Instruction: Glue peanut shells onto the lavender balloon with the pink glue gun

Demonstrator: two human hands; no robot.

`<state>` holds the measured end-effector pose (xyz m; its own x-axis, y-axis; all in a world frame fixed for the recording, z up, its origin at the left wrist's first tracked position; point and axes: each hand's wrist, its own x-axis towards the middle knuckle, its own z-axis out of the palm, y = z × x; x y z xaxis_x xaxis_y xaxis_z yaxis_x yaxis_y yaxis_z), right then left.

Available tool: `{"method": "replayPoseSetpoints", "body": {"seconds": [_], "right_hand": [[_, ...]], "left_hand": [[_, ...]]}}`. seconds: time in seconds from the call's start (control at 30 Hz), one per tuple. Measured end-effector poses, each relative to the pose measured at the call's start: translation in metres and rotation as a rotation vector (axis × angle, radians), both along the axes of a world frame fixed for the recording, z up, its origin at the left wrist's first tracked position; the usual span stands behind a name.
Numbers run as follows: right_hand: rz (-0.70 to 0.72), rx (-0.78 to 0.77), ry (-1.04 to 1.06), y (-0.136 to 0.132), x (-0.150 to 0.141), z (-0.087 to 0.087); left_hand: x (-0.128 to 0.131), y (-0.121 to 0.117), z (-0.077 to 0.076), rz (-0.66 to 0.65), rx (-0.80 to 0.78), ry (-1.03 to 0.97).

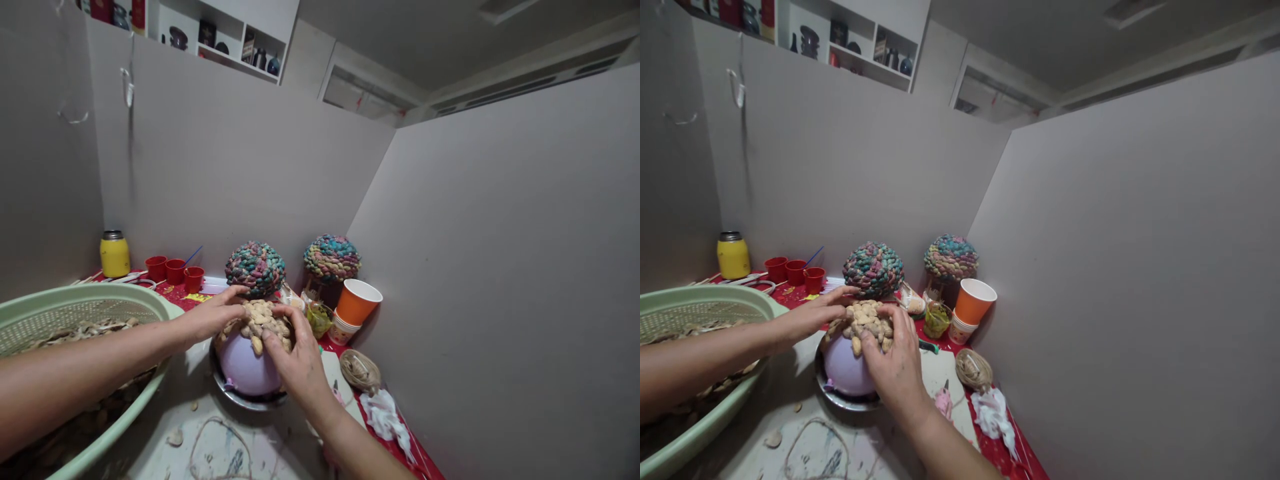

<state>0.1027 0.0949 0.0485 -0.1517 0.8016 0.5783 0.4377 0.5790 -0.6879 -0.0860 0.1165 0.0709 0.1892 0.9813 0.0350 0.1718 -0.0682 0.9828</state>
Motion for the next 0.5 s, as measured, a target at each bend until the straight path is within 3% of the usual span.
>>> {"method": "replayPoseSetpoints", "body": {"seconds": [0.27, 0.5], "right_hand": [[0.033, -0.084, 0.03, -0.005, 0.011, 0.003], [-0.051, -0.113, -0.016, -0.021, 0.05, 0.009]], "left_hand": [[0.001, -0.01, 0.012, 0.052, 0.01, -0.022], [-0.011, -0.036, 0.054, 0.187, 0.139, -0.112]]}}
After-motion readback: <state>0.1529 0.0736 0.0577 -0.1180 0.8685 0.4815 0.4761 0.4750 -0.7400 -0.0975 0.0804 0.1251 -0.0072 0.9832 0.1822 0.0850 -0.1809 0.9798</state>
